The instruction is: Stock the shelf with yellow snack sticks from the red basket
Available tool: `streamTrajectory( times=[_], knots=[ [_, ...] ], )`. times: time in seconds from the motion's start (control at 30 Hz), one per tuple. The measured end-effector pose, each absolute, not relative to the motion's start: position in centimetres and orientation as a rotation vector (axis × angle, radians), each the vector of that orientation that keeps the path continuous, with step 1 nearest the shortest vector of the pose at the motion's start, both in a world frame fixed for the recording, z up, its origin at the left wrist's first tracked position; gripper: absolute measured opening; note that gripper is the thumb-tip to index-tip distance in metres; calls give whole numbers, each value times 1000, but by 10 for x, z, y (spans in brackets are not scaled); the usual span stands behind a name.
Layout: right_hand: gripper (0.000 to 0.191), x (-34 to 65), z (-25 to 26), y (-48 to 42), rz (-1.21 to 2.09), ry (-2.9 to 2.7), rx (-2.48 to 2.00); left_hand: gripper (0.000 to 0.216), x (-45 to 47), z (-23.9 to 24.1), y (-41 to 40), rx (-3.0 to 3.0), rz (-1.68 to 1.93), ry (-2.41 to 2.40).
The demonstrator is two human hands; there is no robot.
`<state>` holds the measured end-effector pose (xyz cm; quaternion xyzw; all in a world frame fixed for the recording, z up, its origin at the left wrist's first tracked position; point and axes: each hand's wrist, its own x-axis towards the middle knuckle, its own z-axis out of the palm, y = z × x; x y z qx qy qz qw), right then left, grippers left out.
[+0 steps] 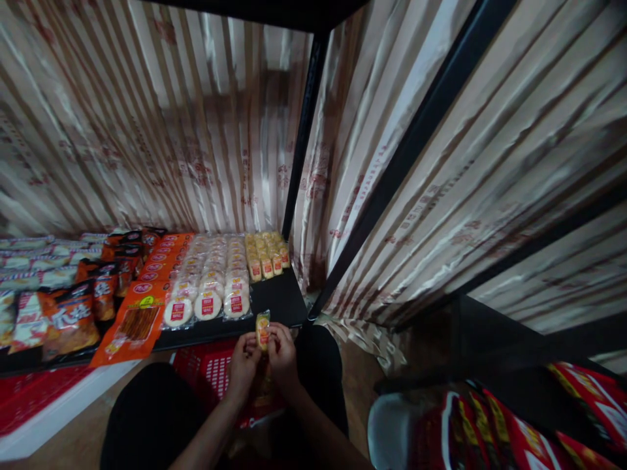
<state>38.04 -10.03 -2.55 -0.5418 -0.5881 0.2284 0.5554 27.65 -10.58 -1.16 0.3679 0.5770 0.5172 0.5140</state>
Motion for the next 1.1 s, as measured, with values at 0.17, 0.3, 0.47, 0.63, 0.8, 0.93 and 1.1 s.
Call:
streamTrajectory(
  times=[0.17, 0.3, 0.47, 0.63, 0.8, 0.93, 1.1],
  knots=[
    [20, 378, -27, -95, 667, -1330, -1249, 21, 276, -5, -102, 920, 1290, 1398],
    [24, 377, -31, -92, 696, -1283, -1217, 22, 278, -9, -97, 911, 1293, 1405],
    [21, 381, -30, -87, 679, -1330, -1227, 21, 280, -10, -93, 929, 1312, 1416],
    [20, 384, -24, -83, 664, -1344, -1236, 17, 280, -5, -88, 961, 1295, 1451],
    [20, 384, -17, -79, 653, -1376, -1279, 16, 280, 0, -82, 1021, 1260, 1496],
    [23, 386, -15, -74, 658, -1388, -1336, 21, 282, 3, -77, 1173, 1161, 1624],
    [25, 388, -13, -67, 647, -1392, -1385, 25, 285, 6, -70, 1302, 1129, 1744]
  ],
)
